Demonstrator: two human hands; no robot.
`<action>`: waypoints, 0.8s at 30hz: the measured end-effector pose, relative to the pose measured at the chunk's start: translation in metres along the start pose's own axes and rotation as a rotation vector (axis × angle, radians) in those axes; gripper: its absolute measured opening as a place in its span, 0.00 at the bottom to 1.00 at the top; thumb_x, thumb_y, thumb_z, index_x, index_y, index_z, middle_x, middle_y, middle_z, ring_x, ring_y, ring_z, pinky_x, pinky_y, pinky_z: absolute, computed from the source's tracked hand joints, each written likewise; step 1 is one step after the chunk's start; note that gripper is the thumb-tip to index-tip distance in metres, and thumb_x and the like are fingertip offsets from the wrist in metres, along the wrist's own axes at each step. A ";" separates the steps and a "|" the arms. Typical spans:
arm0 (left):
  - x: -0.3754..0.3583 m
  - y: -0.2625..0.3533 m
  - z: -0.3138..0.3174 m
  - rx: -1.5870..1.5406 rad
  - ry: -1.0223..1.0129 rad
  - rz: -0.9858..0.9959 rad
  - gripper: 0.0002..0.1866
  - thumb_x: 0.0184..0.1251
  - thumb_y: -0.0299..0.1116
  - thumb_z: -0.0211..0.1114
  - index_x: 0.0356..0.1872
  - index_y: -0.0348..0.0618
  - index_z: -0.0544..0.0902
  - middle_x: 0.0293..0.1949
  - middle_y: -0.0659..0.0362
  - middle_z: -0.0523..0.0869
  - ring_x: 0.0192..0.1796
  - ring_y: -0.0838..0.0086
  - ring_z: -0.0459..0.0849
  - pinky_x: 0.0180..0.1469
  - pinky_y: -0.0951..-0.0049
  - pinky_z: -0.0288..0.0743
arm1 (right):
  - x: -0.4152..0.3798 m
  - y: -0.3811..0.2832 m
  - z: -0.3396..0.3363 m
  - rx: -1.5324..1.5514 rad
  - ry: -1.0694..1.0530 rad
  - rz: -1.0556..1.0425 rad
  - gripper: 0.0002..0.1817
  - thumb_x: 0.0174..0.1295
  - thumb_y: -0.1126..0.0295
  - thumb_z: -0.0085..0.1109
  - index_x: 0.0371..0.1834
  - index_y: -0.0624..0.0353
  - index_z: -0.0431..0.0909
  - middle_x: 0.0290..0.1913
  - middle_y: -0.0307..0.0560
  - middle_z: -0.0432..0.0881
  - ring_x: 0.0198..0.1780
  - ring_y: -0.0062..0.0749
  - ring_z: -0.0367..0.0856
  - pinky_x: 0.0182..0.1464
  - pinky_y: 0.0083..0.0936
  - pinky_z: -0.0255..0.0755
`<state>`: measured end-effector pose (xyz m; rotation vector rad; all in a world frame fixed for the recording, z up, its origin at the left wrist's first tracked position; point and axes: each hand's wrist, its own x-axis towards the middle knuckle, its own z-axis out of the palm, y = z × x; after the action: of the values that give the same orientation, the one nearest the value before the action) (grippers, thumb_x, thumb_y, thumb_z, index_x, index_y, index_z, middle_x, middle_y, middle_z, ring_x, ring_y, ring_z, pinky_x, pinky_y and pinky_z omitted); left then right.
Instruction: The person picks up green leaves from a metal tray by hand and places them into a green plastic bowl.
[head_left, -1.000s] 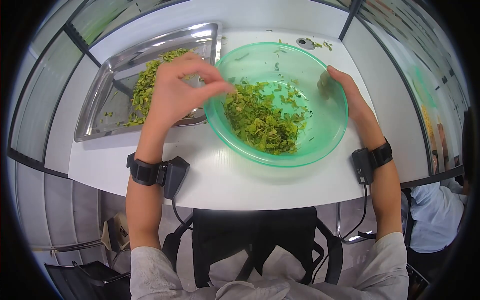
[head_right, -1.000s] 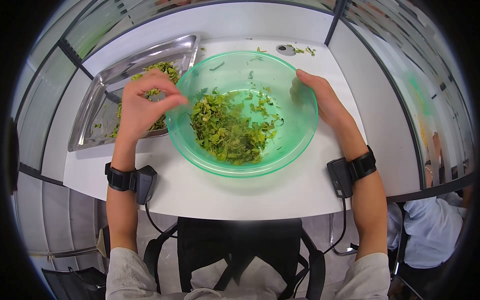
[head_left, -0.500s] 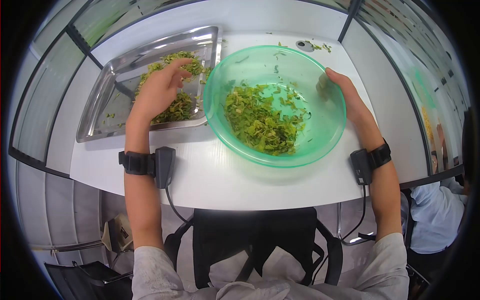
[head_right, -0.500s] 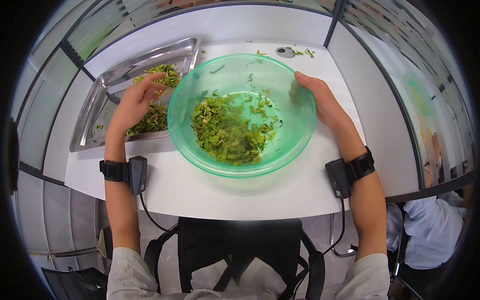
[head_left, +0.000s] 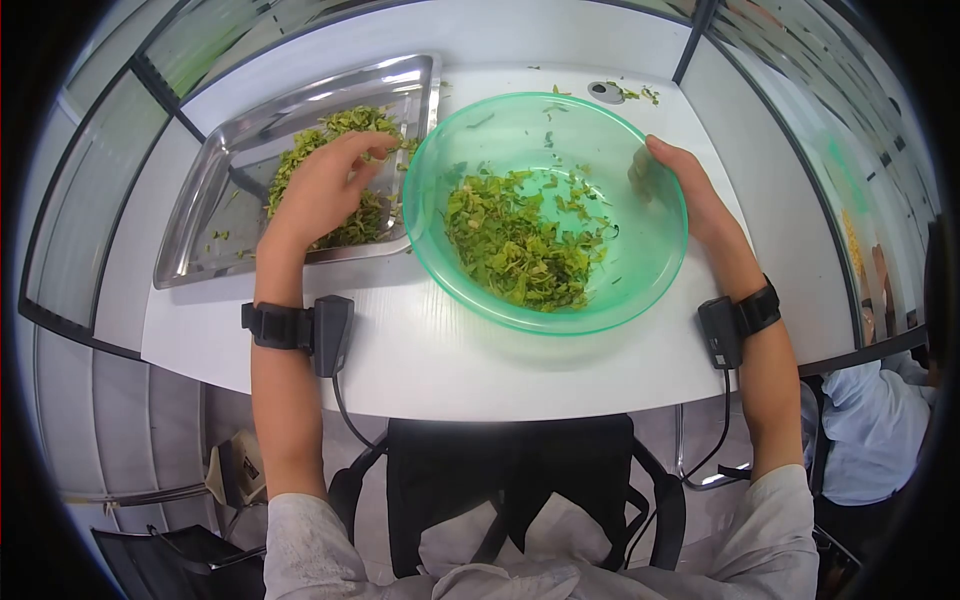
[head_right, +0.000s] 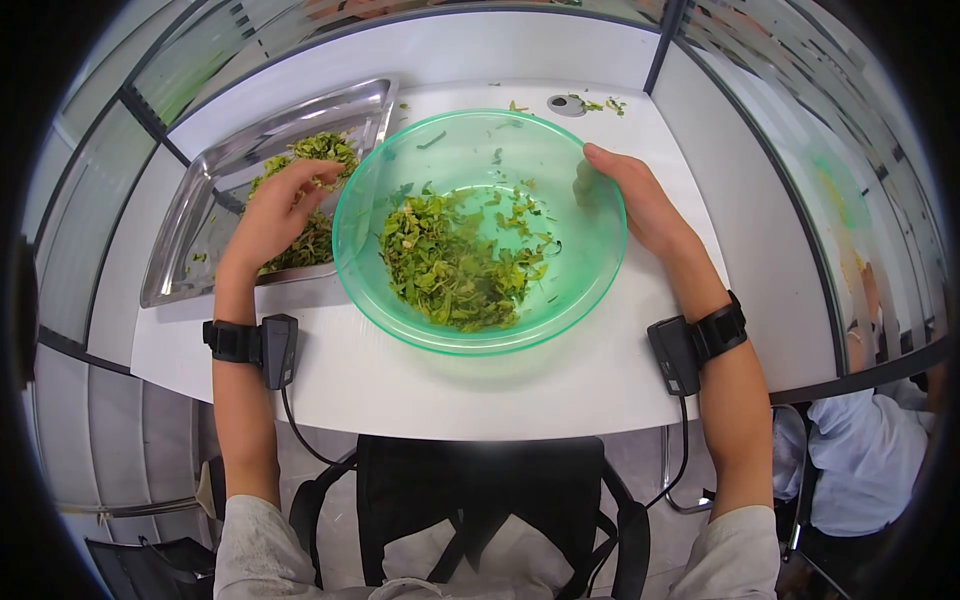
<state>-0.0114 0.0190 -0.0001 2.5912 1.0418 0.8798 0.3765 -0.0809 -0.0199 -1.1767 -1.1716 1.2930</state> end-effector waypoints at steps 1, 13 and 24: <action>0.001 0.005 -0.003 -0.003 -0.089 -0.121 0.12 0.57 0.26 0.65 0.44 0.41 0.83 0.39 0.56 0.84 0.39 0.68 0.81 0.44 0.69 0.74 | 0.000 0.000 0.000 -0.001 0.003 0.000 0.19 0.67 0.52 0.53 0.34 0.60 0.77 0.31 0.37 0.77 0.32 0.20 0.74 0.37 0.20 0.70; -0.004 -0.004 -0.008 0.007 -0.367 -0.155 0.08 0.53 0.21 0.68 0.36 0.37 0.83 0.31 0.57 0.85 0.33 0.71 0.82 0.41 0.72 0.77 | 0.000 0.000 0.000 -0.017 -0.011 -0.017 0.20 0.67 0.52 0.52 0.35 0.60 0.77 0.30 0.36 0.77 0.31 0.17 0.74 0.36 0.19 0.70; 0.003 0.005 -0.007 -0.078 -0.117 -0.073 0.09 0.56 0.17 0.63 0.38 0.36 0.83 0.35 0.56 0.87 0.37 0.71 0.85 0.44 0.72 0.78 | -0.001 -0.002 0.003 -0.020 0.001 -0.003 0.19 0.67 0.52 0.52 0.34 0.60 0.77 0.29 0.35 0.76 0.30 0.17 0.73 0.35 0.19 0.69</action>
<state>-0.0111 0.0169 0.0084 2.4909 1.0410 0.7271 0.3741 -0.0821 -0.0174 -1.1897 -1.1875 1.2813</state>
